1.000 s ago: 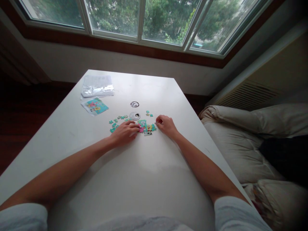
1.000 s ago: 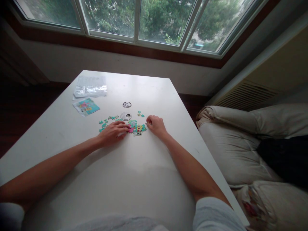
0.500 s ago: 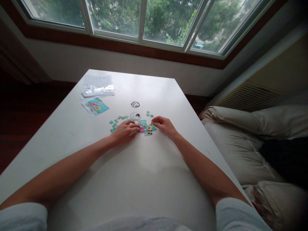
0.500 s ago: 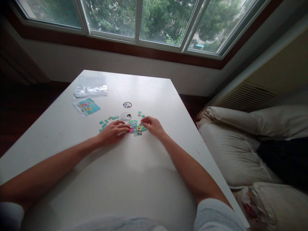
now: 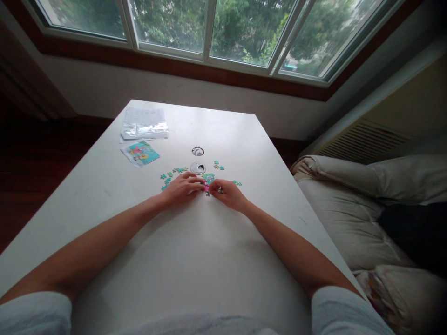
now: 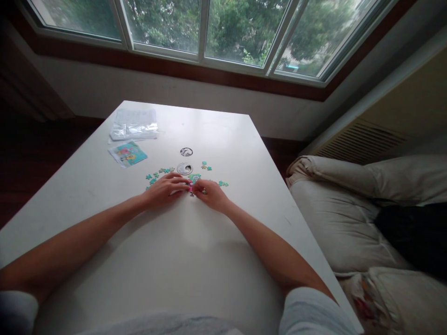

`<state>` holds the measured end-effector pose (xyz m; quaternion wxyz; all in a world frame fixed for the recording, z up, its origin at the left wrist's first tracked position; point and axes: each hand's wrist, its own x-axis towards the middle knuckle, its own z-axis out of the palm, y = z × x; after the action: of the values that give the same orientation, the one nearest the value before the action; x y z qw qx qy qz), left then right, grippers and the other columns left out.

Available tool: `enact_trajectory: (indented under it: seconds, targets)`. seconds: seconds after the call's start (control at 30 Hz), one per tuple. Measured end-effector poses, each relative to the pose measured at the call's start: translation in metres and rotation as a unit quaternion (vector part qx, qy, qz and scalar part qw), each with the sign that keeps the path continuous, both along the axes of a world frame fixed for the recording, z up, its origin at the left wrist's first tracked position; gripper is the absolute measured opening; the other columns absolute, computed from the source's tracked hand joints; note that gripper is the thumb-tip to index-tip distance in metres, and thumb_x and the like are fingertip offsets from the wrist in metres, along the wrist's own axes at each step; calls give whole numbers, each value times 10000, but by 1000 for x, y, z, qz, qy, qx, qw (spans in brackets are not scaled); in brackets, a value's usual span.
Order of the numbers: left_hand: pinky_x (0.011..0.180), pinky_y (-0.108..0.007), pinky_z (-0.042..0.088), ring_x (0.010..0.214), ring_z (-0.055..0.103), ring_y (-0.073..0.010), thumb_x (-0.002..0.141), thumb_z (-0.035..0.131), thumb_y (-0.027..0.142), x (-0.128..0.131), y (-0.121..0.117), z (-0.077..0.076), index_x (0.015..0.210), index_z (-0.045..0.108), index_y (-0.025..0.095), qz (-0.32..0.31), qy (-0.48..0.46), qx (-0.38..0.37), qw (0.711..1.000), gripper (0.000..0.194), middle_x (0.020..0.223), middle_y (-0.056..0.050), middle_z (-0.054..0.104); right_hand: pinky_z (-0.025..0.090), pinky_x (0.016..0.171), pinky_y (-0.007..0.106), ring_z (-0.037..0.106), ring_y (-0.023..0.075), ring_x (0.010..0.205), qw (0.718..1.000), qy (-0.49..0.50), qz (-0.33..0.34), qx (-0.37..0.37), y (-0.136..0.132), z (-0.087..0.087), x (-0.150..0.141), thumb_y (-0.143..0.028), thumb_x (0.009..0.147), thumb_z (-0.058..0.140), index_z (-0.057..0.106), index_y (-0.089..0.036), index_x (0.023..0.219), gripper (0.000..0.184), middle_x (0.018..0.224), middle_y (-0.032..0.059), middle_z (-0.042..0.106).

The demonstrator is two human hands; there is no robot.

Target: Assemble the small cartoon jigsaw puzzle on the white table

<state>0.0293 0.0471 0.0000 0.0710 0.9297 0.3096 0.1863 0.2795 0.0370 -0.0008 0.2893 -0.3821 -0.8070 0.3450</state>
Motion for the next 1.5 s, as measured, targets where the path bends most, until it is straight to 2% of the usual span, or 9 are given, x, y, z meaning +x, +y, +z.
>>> enact_trajectory:
  seconds: [0.2, 0.47, 0.7, 0.97, 1.13, 1.37, 1.5]
  targets:
    - [1076, -408, 483, 1206, 612, -213, 990, 521, 179, 2, 3, -6, 1273, 696, 250, 13, -43, 6, 999, 340, 1281, -44, 722, 407, 910, 349, 605, 212, 969, 982, -109, -43, 149, 1, -7, -3, -213, 961, 584, 706, -233, 1013, 134, 979, 51, 714]
    - [1081, -409, 471, 1205, 599, -223, 995, 532, 214, 1, 3, -4, 1137, 739, 247, 3, -32, 13, 999, 254, 1273, -26, 721, 391, 915, 353, 554, 225, 1016, 961, -176, 14, 214, -1, -7, 6, -342, 991, 619, 708, -269, 1130, 181, 1063, 62, 678]
    - [1067, -404, 481, 1160, 612, -218, 962, 566, 195, 1, 4, -6, 1149, 720, 265, 0, -43, 13, 999, 252, 1275, -24, 710, 376, 885, 357, 527, 226, 995, 955, -180, 15, 235, -1, -14, 2, -341, 970, 656, 706, -257, 1080, 147, 1047, 62, 668]
    - [1064, -412, 477, 1158, 612, -219, 962, 561, 188, 2, 3, -6, 1144, 717, 258, -1, -47, 8, 999, 250, 1277, -25, 707, 365, 913, 360, 530, 222, 1005, 955, -187, 0, 231, -6, -13, -4, -362, 992, 635, 709, -259, 1109, 173, 1056, 61, 679]
    - [1065, -409, 470, 1155, 614, -224, 961, 563, 184, 2, 3, -7, 1140, 718, 250, 1, -40, 8, 999, 246, 1287, -22, 704, 347, 896, 368, 526, 225, 1003, 945, -214, -20, 247, -9, -12, -7, -375, 999, 623, 718, -248, 1080, 178, 1043, 64, 682]
    - [1056, -402, 472, 1157, 619, -219, 968, 571, 197, 2, 4, -7, 1138, 719, 259, -5, -45, 8, 999, 233, 1285, -18, 709, 340, 888, 377, 510, 230, 1005, 933, -230, 0, 275, -9, -12, -6, -349, 1018, 582, 711, -251, 1096, 180, 1063, 66, 694]
    - [1054, -402, 473, 1151, 621, -219, 977, 558, 205, 2, 4, -6, 1141, 717, 254, -5, -41, 10, 999, 234, 1287, -22, 707, 357, 885, 376, 520, 226, 999, 942, -205, 6, 267, -6, -11, -4, -367, 1018, 581, 721, -250, 1071, 190, 1051, 59, 701]
